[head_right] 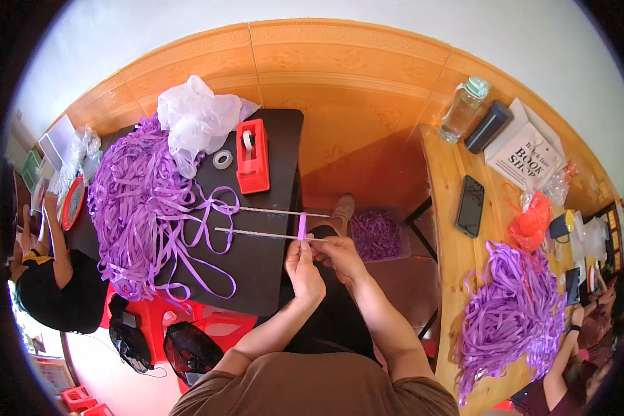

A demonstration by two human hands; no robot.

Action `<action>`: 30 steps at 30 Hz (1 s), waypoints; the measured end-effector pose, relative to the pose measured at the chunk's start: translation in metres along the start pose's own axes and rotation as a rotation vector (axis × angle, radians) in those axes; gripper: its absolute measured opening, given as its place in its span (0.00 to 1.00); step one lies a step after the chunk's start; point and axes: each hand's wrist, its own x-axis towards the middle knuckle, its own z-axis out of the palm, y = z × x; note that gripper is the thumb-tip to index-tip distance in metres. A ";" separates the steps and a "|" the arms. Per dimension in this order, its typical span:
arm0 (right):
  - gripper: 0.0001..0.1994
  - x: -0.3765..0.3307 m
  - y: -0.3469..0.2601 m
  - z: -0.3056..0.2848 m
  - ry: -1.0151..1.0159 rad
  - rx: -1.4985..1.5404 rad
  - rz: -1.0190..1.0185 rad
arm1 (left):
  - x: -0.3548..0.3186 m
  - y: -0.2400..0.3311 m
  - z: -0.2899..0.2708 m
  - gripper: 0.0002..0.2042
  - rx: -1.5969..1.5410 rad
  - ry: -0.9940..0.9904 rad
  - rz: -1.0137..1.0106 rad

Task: Making decorative bows or items by wrapping purple plastic ribbon around a metal rod jig and securing them with tape.

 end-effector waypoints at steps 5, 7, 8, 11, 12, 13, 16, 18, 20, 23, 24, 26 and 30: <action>0.06 -0.012 0.008 -0.008 -0.020 -0.013 -0.065 | -0.005 0.009 0.005 0.07 0.019 -0.006 0.065; 0.06 -0.016 0.010 -0.011 -0.026 -0.012 -0.067 | -0.006 0.008 0.004 0.07 0.013 -0.005 0.069; 0.06 -0.018 0.011 -0.012 -0.021 -0.007 -0.068 | -0.006 0.007 0.003 0.06 0.063 0.008 0.085; 0.07 -0.025 0.013 -0.013 -0.012 0.006 -0.067 | -0.004 0.002 -0.002 0.07 0.145 0.024 0.126; 0.08 -0.027 0.014 -0.014 -0.006 0.014 -0.064 | -0.003 0.001 -0.004 0.07 0.178 0.030 0.149; 0.08 -0.028 0.016 -0.015 -0.006 0.015 -0.065 | -0.002 -0.001 -0.006 0.07 0.178 0.029 0.150; 0.05 -0.029 0.019 -0.022 -0.018 0.062 -0.062 | -0.003 0.006 -0.004 0.10 0.140 0.030 0.104; 0.06 -0.029 0.020 -0.026 0.008 0.050 -0.047 | -0.003 0.011 -0.004 0.19 0.127 0.043 0.023; 0.06 -0.030 0.019 -0.028 0.019 0.039 -0.055 | -0.005 0.019 -0.002 0.21 0.093 0.023 -0.010; 0.06 -0.033 0.016 -0.030 0.037 0.037 -0.074 | -0.009 0.033 0.001 0.24 0.041 -0.009 -0.104; 0.06 -0.034 0.014 -0.031 0.042 0.044 -0.086 | -0.009 0.037 0.002 0.26 0.022 -0.021 -0.164; 0.07 -0.036 0.008 -0.030 0.065 0.032 -0.104 | -0.008 0.047 0.002 0.30 0.033 -0.041 -0.218; 0.07 -0.040 -0.018 -0.021 0.121 0.007 -0.255 | -0.007 0.072 0.010 0.35 -0.020 -0.063 -0.439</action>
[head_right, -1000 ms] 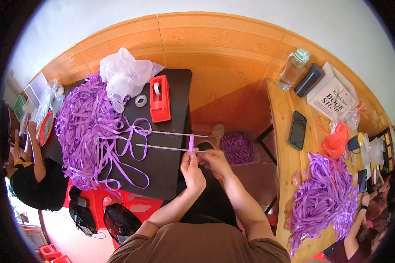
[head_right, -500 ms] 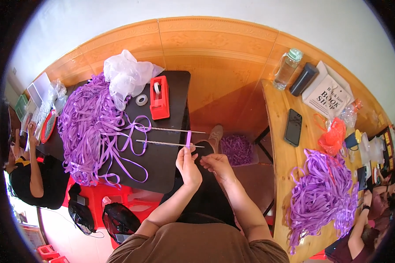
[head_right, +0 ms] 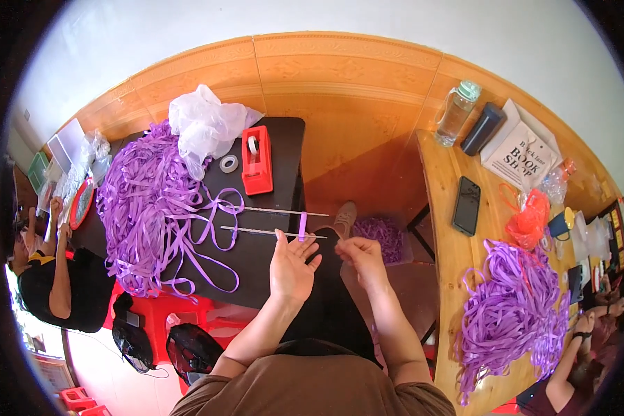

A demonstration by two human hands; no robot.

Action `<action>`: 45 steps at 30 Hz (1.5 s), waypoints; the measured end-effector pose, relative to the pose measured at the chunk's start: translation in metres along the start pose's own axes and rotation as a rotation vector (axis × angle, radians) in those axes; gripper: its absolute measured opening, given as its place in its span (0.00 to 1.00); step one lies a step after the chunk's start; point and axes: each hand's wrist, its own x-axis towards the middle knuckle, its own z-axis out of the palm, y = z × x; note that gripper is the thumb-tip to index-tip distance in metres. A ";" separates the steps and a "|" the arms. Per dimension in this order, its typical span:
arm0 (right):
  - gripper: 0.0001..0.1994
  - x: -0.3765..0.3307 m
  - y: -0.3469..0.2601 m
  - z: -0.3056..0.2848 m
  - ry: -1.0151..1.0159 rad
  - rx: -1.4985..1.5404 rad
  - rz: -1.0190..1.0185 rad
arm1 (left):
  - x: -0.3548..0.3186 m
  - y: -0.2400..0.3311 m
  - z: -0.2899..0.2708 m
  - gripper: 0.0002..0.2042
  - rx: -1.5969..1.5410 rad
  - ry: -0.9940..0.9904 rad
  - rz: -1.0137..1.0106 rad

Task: Making decorative bows or items by wrapping purple plastic ribbon around a metal rod jig and securing them with tape.

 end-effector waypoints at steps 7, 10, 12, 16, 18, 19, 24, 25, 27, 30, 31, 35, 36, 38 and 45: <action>0.05 0.034 -0.063 0.051 -0.148 -0.340 -0.344 | -0.001 0.040 -0.006 0.43 0.008 -0.140 -0.282; 0.05 0.061 -0.077 0.096 -0.221 -0.395 -0.434 | 0.000 0.045 -0.009 0.45 0.032 -0.189 -0.358; 0.06 0.095 -0.075 0.119 -0.226 -0.537 -0.612 | 0.001 0.046 -0.011 0.44 0.031 -0.213 -0.358; 0.12 0.144 -0.066 0.152 -0.171 -0.855 -0.597 | 0.003 0.046 -0.015 0.44 0.014 -0.256 -0.380; 0.13 0.149 -0.061 0.168 -0.136 -0.827 -0.518 | 0.005 0.046 -0.019 0.43 -0.012 -0.281 -0.399; 0.12 0.150 -0.059 0.172 -0.139 -0.710 -0.331 | 0.007 0.046 -0.020 0.43 -0.015 -0.281 -0.396; 0.09 0.152 -0.046 0.187 -0.071 -0.481 -0.212 | 0.004 0.051 -0.018 0.40 -0.056 -0.294 -0.413; 0.10 0.152 -0.044 0.189 -0.004 -0.496 -0.248 | 0.005 0.050 -0.018 0.40 -0.057 -0.297 -0.415; 0.11 0.147 -0.046 0.192 0.060 -0.513 -0.286 | 0.005 0.050 -0.019 0.38 -0.077 -0.314 -0.423; 0.10 0.135 -0.051 0.191 -0.018 -0.420 -0.450 | 0.005 0.050 -0.018 0.37 -0.086 -0.322 -0.425; 0.10 0.127 -0.051 0.190 -0.059 -0.428 -0.452 | 0.004 0.051 -0.017 0.37 -0.088 -0.324 -0.425; 0.08 0.093 -0.040 0.190 -0.029 -0.553 -0.472 | 0.001 0.053 -0.016 0.33 -0.106 -0.298 -0.383; 0.08 0.093 -0.037 0.186 -0.026 -0.554 -0.472 | 0.000 0.053 -0.015 0.32 -0.113 -0.295 -0.372; 0.08 0.093 -0.033 0.179 0.018 -0.613 -0.458 | -0.001 0.053 -0.013 0.32 -0.123 -0.302 -0.377; 0.07 0.110 -0.013 0.166 0.059 -0.655 -0.362 | 0.000 0.051 -0.019 0.34 -0.107 -0.333 -0.394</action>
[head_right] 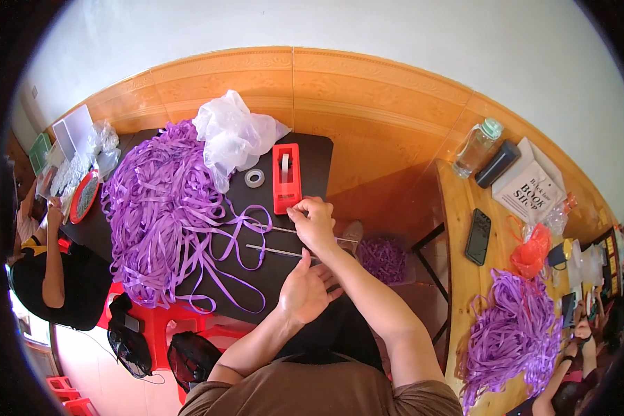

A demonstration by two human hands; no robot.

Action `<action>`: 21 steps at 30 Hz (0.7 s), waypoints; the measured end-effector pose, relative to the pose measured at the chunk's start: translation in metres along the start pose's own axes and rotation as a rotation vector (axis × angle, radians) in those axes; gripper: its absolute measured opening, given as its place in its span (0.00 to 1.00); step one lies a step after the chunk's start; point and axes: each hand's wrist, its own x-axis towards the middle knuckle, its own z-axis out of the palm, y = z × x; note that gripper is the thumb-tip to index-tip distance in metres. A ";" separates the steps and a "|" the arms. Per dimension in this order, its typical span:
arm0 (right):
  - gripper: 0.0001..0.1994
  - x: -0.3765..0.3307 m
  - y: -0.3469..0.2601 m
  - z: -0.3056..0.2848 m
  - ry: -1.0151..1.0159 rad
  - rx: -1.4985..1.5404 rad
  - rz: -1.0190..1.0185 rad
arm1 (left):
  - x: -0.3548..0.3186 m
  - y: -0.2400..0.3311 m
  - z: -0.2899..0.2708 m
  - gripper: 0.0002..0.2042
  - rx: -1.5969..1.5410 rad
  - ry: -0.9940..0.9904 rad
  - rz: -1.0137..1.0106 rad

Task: Making decorative bows or items by wrapping purple plastic ribbon around a metal rod jig and securing them with tape.

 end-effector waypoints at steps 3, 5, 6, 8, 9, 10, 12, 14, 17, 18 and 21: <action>0.06 0.007 0.002 -0.005 -0.018 -0.055 -0.050 | 0.001 -0.001 -0.002 0.36 0.013 0.015 -0.027; 0.05 0.013 0.013 -0.013 -0.026 -0.298 -0.248 | 0.003 -0.002 -0.002 0.37 0.020 0.019 -0.030; 0.05 0.016 0.019 -0.020 -0.062 -0.275 -0.329 | 0.004 -0.002 -0.003 0.38 0.025 0.022 -0.031; 0.04 0.028 0.028 -0.047 -0.306 0.027 -0.188 | 0.006 -0.002 -0.004 0.38 0.048 0.014 -0.034; 0.03 0.022 0.010 -0.058 -0.292 0.000 -0.323 | 0.005 -0.002 -0.009 0.39 0.055 0.025 -0.020; 0.04 0.019 -0.002 -0.075 -0.290 -0.081 -0.384 | 0.004 -0.002 -0.005 0.39 0.060 0.036 -0.013; 0.06 0.020 -0.022 -0.111 -0.623 0.122 -0.142 | 0.005 -0.001 -0.004 0.39 0.064 0.034 -0.005; 0.06 0.015 -0.021 -0.132 -0.781 0.153 -0.042 | 0.003 -0.002 -0.005 0.39 0.069 0.037 -0.007; 0.07 0.012 -0.001 -0.138 -0.914 0.078 -0.064 | 0.003 0.000 -0.003 0.38 0.081 0.035 -0.008; 0.06 0.008 0.006 -0.137 -0.911 0.059 -0.051 | 0.003 0.000 -0.003 0.38 0.084 0.034 -0.008; 0.06 0.010 0.022 -0.135 -0.962 -0.003 -0.126 | 0.003 -0.001 -0.003 0.38 0.085 0.033 -0.008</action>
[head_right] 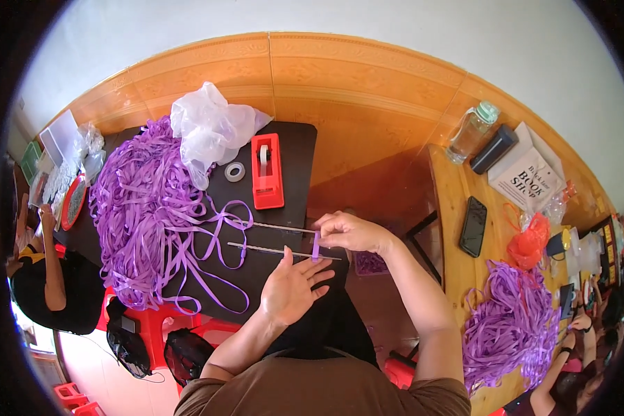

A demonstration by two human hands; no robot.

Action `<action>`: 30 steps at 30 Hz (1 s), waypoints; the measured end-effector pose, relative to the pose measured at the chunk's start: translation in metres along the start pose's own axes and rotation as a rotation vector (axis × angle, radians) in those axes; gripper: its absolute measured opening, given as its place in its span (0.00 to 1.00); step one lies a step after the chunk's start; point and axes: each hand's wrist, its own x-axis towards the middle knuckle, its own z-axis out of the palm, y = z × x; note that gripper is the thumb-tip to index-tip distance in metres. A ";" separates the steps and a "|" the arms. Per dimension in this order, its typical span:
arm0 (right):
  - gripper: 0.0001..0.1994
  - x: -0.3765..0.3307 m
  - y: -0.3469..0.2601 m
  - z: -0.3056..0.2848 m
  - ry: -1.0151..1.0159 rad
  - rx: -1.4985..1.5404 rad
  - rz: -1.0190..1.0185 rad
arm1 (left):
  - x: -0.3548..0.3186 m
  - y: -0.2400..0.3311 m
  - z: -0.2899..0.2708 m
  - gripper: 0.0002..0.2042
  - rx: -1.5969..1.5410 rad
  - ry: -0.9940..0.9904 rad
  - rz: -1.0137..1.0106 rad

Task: Making decorative bows or items by wrapping purple plastic ribbon around a metal rod jig and securing them with tape.

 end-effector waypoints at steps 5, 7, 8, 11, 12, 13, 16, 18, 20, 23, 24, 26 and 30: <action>0.10 0.005 0.008 0.004 0.026 -0.099 -0.066 | -0.001 0.000 -0.001 0.37 0.001 -0.001 0.001; 0.09 0.005 0.010 0.004 0.026 -0.107 -0.034 | -0.002 0.000 -0.001 0.37 0.003 -0.002 0.004; 0.09 0.005 0.011 0.003 0.026 -0.105 -0.034 | -0.002 0.000 0.000 0.37 0.003 0.000 0.003; 0.08 0.005 0.014 0.000 -0.019 -0.154 0.007 | -0.001 0.001 0.001 0.37 0.012 0.007 0.004; 0.08 0.005 0.013 0.001 -0.012 -0.138 -0.003 | 0.000 0.001 0.001 0.37 0.014 0.013 0.003; 0.09 0.005 0.013 0.001 -0.005 -0.121 -0.012 | 0.000 0.001 0.001 0.37 0.015 0.019 0.001; 0.09 0.007 0.013 0.001 -0.001 -0.146 -0.005 | 0.000 0.001 0.002 0.37 0.020 0.017 0.001; 0.10 0.008 0.013 0.003 0.022 -0.155 -0.027 | 0.000 0.002 0.004 0.37 0.026 0.021 -0.001; 0.12 0.009 0.013 0.004 0.043 -0.165 -0.050 | 0.000 0.002 0.004 0.38 0.031 0.026 -0.001; 0.10 0.011 0.011 0.007 0.039 -0.216 0.033 | 0.000 0.001 0.002 0.38 0.028 0.020 0.000; 0.11 0.011 0.006 0.009 0.080 -0.265 0.064 | 0.000 0.001 0.002 0.38 0.024 0.021 0.002; 0.11 0.013 0.001 0.015 0.121 -0.315 0.096 | 0.000 0.001 0.003 0.38 0.019 0.022 0.002; 0.10 0.015 -0.019 0.027 0.236 -0.393 0.323 | 0.000 0.001 0.003 0.37 0.024 0.036 0.002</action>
